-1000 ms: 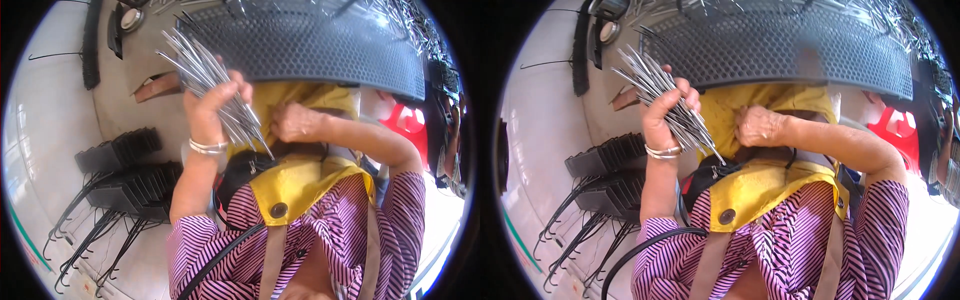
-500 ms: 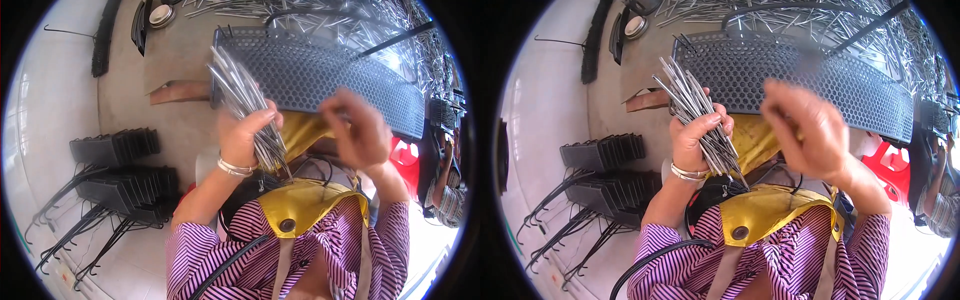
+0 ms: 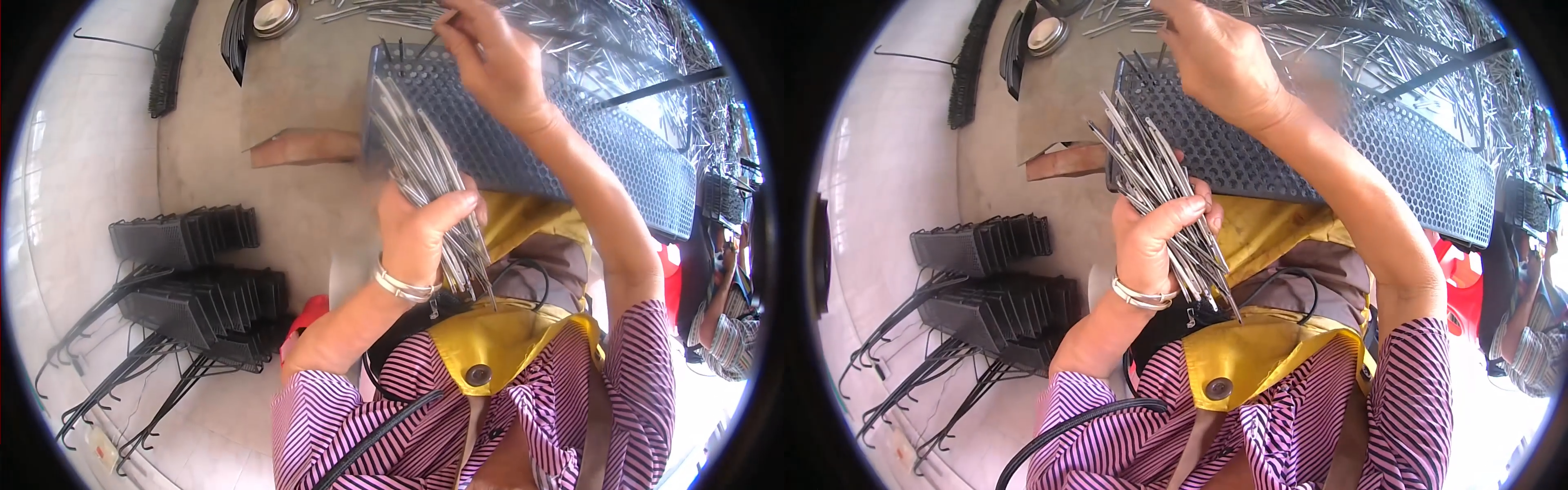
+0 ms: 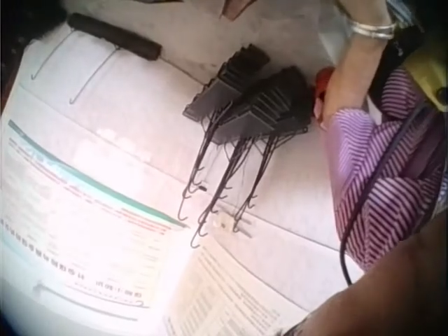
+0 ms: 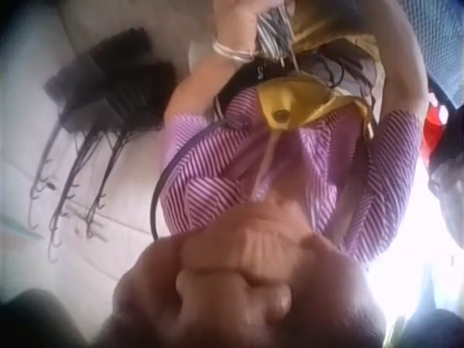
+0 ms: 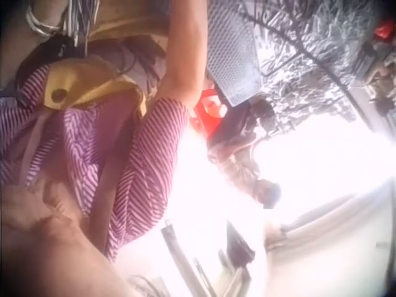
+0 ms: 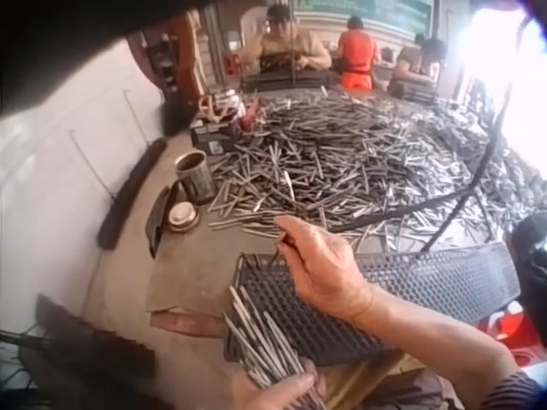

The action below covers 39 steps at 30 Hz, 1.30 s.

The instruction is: Manually inserting thin metal rods into a perforated metal mesh frame as part of an assembly process.

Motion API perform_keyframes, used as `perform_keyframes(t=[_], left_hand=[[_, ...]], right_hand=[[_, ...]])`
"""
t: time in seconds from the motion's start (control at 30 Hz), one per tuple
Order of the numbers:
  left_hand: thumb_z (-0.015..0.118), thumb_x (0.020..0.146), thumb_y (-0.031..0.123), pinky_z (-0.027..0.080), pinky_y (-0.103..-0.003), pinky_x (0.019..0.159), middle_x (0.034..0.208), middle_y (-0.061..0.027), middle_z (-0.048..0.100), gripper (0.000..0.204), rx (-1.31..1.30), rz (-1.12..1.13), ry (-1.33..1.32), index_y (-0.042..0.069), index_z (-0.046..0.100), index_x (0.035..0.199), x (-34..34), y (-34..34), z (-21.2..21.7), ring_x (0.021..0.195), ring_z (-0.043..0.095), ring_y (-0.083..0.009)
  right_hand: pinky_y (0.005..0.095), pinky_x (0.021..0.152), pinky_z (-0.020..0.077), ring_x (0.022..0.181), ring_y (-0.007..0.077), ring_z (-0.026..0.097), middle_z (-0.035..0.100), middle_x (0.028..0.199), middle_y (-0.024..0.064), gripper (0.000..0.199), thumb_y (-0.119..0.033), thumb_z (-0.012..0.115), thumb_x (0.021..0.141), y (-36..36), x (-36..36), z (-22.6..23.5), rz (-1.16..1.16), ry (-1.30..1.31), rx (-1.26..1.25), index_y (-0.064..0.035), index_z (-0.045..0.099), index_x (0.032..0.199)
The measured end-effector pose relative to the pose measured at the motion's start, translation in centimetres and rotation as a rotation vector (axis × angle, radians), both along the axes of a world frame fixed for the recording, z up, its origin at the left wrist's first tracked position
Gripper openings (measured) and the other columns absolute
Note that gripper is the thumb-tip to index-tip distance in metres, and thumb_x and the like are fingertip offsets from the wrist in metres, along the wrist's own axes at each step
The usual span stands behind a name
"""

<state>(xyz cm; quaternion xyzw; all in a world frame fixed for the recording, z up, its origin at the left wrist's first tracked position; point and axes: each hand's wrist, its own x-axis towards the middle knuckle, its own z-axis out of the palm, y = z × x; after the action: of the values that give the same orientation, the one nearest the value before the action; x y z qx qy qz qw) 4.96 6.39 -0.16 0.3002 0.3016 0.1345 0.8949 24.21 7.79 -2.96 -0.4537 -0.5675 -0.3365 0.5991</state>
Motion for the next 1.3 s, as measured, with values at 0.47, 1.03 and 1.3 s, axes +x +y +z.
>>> perform_keyframes(t=[0.47, 1.03, 1.3], left_hand=[[0.057, 0.064, -0.007, 0.043, -0.032, 0.054, 0.070, -0.0133, 0.050, 0.047, 0.006, -0.049, -0.024, 0.000, 0.041, 0.107, -0.2, -0.3, 0.2, 0.056, 0.050, -0.0216], [0.061, 0.063, -0.004, 0.044, -0.032, 0.052, 0.072, -0.0124, 0.054, 0.051, 0.000, -0.318, -0.064, 0.000, 0.043, 0.110, -0.2, -1.1, -1.5, 0.057, 0.054, -0.0230], [0.061, 0.063, -0.003, 0.043, -0.032, 0.053, 0.070, -0.0126, 0.054, 0.049, -0.021, -0.329, -0.079, 0.000, 0.043, 0.109, -0.3, -1.1, -1.5, 0.057, 0.053, -0.0227]], right_hand=[[0.0277, 0.062, 0.0469, 0.072, 0.0195, 0.058, 0.061, 0.079, 0.0097, 0.027, -0.009, 0.059, 0.075, -4.3, -3.9, 5.8, 0.070, 0.509, -0.959, 0.0025, 0.056, 0.099], [0.0242, 0.058, 0.0483, 0.063, 0.0140, 0.059, 0.063, 0.075, 0.0097, 0.010, -0.006, 0.055, 0.081, -8.3, -0.8, 7.0, 0.358, 1.319, -0.725, 0.0026, 0.058, 0.085], [0.0216, 0.051, 0.0490, 0.058, 0.0108, 0.059, 0.062, 0.070, 0.0082, 0.006, -0.001, 0.055, 0.081, -6.5, -2.1, 5.9, 0.073, 1.004, -0.381, 0.0044, 0.057, 0.082]])
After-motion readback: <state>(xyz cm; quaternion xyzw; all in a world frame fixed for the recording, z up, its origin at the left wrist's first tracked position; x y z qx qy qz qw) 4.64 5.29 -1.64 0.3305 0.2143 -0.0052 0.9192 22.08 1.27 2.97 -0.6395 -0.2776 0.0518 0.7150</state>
